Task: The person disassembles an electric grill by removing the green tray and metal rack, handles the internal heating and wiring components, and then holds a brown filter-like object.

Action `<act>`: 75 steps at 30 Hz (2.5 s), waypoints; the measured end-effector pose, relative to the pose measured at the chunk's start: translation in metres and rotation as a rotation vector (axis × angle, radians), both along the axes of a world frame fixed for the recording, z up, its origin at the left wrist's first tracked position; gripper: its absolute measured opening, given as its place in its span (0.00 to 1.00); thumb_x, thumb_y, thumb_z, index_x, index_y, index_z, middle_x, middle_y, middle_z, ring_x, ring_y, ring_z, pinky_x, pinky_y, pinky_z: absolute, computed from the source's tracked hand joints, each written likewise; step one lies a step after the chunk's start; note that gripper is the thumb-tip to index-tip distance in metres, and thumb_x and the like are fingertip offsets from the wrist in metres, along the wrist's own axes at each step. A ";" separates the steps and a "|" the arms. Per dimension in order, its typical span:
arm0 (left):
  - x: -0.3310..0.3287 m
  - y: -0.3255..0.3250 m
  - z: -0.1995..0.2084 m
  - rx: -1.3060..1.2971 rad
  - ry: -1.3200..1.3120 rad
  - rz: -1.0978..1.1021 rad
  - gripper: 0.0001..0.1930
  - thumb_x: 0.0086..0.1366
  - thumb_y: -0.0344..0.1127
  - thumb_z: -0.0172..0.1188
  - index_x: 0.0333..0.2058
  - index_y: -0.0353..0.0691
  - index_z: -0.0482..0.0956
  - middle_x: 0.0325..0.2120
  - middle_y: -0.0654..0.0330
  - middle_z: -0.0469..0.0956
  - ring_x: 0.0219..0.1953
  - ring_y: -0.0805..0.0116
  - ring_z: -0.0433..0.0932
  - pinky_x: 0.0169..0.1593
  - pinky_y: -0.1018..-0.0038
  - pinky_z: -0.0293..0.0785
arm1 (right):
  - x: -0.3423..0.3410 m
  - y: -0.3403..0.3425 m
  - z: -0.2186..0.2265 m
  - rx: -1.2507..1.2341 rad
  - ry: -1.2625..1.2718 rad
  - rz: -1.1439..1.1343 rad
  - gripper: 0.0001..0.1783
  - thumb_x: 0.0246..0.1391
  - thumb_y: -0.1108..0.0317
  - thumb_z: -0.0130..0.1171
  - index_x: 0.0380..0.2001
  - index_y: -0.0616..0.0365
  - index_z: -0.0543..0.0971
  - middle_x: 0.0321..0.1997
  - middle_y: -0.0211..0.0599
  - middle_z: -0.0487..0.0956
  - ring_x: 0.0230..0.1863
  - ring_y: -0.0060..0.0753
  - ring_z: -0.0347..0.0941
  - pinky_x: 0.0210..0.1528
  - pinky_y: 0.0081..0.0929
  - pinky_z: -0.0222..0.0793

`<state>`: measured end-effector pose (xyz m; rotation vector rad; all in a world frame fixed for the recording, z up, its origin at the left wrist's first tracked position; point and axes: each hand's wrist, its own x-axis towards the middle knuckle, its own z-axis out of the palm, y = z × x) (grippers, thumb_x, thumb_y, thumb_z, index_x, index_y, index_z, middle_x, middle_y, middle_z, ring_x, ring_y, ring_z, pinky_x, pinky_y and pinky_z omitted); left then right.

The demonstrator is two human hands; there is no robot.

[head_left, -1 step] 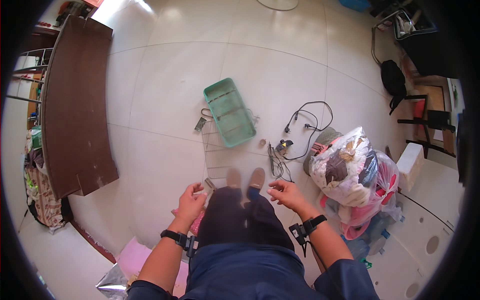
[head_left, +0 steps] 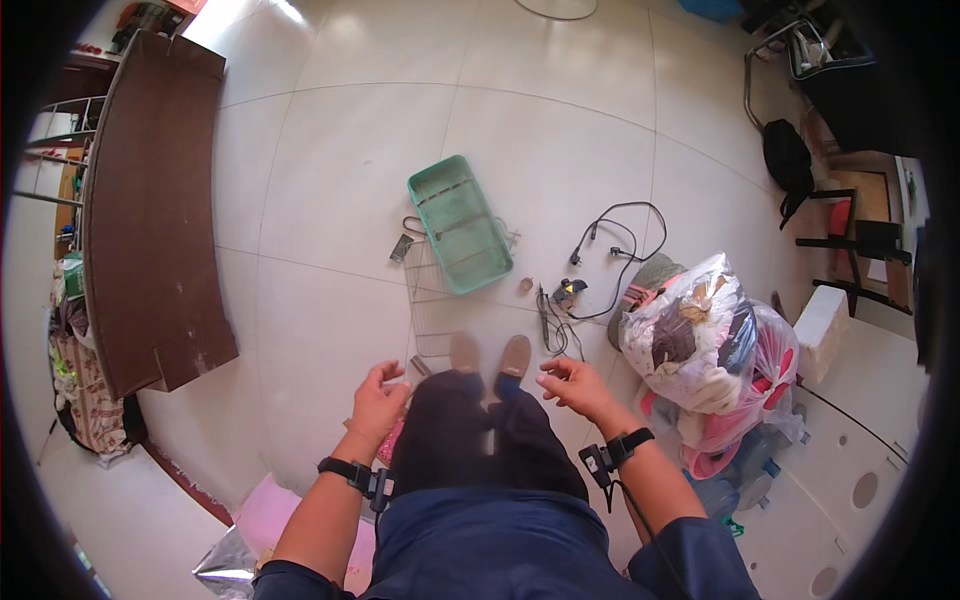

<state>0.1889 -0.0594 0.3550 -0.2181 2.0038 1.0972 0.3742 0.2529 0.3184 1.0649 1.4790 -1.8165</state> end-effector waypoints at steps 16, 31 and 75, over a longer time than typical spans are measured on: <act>-0.162 -0.009 -0.058 0.036 -0.030 -0.147 0.26 0.64 0.32 0.65 0.60 0.33 0.71 0.52 0.54 0.78 0.39 0.75 0.80 0.42 0.78 0.78 | -0.073 -0.050 -0.093 -0.007 -0.156 -0.399 0.29 0.60 0.58 0.66 0.58 0.65 0.73 0.44 0.39 0.82 0.34 0.24 0.81 0.30 0.21 0.76; -0.260 -0.004 -0.351 -0.046 -0.125 -0.603 0.30 0.63 0.36 0.65 0.61 0.30 0.69 0.53 0.47 0.78 0.47 0.65 0.82 0.53 0.70 0.77 | -0.156 -0.152 -0.385 0.102 -0.311 -0.889 0.46 0.58 0.56 0.68 0.72 0.59 0.57 0.68 0.43 0.66 0.61 0.38 0.70 0.54 0.41 0.74; -0.250 0.014 -0.484 0.079 -0.423 0.048 0.26 0.62 0.21 0.52 0.60 0.39 0.71 0.49 0.61 0.78 0.48 0.67 0.79 0.51 0.65 0.79 | -0.216 -0.139 -0.481 -0.381 0.072 -1.171 0.30 0.62 0.51 0.63 0.60 0.55 0.69 0.57 0.33 0.75 0.57 0.29 0.70 0.52 0.34 0.72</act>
